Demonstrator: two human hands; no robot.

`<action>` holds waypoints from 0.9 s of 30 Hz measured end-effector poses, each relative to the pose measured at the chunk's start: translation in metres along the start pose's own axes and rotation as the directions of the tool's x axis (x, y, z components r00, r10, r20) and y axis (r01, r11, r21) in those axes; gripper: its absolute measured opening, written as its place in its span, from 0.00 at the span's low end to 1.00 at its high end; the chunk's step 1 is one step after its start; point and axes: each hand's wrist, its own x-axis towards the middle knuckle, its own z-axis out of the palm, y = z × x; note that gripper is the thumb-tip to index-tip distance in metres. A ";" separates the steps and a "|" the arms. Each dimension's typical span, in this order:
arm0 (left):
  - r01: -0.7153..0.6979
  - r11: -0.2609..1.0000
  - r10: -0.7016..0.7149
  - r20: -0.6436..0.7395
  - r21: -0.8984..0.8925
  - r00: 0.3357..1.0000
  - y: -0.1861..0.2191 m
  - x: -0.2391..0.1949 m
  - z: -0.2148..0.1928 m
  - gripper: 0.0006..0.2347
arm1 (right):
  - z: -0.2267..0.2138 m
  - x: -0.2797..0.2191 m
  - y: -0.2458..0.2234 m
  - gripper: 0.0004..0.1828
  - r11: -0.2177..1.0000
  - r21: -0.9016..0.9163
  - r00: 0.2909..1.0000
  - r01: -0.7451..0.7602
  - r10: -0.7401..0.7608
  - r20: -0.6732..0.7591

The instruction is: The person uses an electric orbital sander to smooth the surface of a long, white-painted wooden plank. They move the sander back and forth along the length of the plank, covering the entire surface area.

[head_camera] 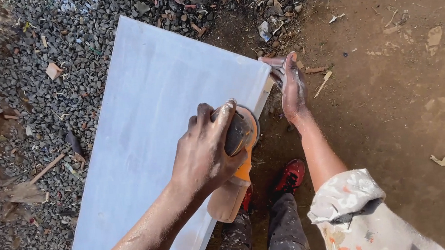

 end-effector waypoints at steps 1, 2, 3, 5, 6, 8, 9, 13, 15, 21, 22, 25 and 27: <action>0.031 0.999 -0.031 0.011 0.019 0.999 -0.001 -0.003 -0.001 0.36 | -0.007 0.004 0.010 0.48 1.000 0.002 0.999 -0.015 0.015 0.042; 0.062 0.997 -0.062 0.022 0.039 0.998 -0.002 -0.006 -0.003 0.35 | -0.014 0.008 0.020 0.46 1.000 0.003 0.996 -0.030 0.030 0.083; 0.054 0.998 -0.055 0.017 0.041 0.998 -0.002 0.005 -0.002 0.35 | -0.017 0.016 0.032 0.46 1.000 0.003 0.997 -0.022 0.022 0.080; -0.002 1.000 0.005 -0.109 0.023 0.994 -0.003 0.026 0.003 0.35 | -0.024 0.029 0.057 0.47 0.996 0.070 0.996 -0.048 0.043 0.078; -0.011 1.000 0.013 -0.109 0.023 0.994 -0.003 0.043 0.001 0.35 | -0.020 0.026 0.039 0.47 0.997 0.069 0.997 -0.043 0.038 0.071; -0.111 0.993 0.116 -0.203 0.035 0.972 0.000 0.066 -0.002 0.35 | -0.014 0.003 0.006 0.50 0.993 0.054 0.987 -0.108 0.101 0.127; -0.109 0.993 0.114 -0.201 0.033 0.973 -0.002 0.062 -0.002 0.35 | -0.016 0.005 0.016 0.50 0.992 0.052 0.986 -0.111 0.104 0.127; -0.090 0.994 0.097 -0.133 0.062 0.986 -0.002 0.051 -0.008 0.37 | -0.013 0.023 0.025 0.52 0.985 0.111 0.989 -0.135 0.127 0.070; -0.054 0.997 0.058 -0.065 0.058 0.996 0.001 0.047 -0.005 0.37 | -0.003 0.006 0.005 0.59 0.969 0.172 0.984 -0.178 0.174 0.034; -0.180 0.984 0.178 -0.194 0.006 0.965 0.006 0.077 0.001 0.33 | 0.001 -0.012 -0.008 0.42 0.982 0.131 0.991 -0.134 0.129 0.045; -0.168 0.986 0.168 -0.170 0.012 0.971 0.006 0.071 0.002 0.35 | -0.001 -0.007 0.001 0.44 0.982 0.126 0.989 -0.141 0.135 0.055; -0.116 0.993 0.119 -0.109 0.031 0.987 0.004 0.058 -0.004 0.36 | -0.008 0.008 0.015 0.51 0.983 0.117 0.988 -0.143 0.135 0.075; -0.077 0.996 0.080 -0.064 0.042 0.995 0.003 0.061 -0.005 0.36 | 0.000 0.003 0.002 0.56 0.983 0.114 0.988 -0.145 0.137 0.077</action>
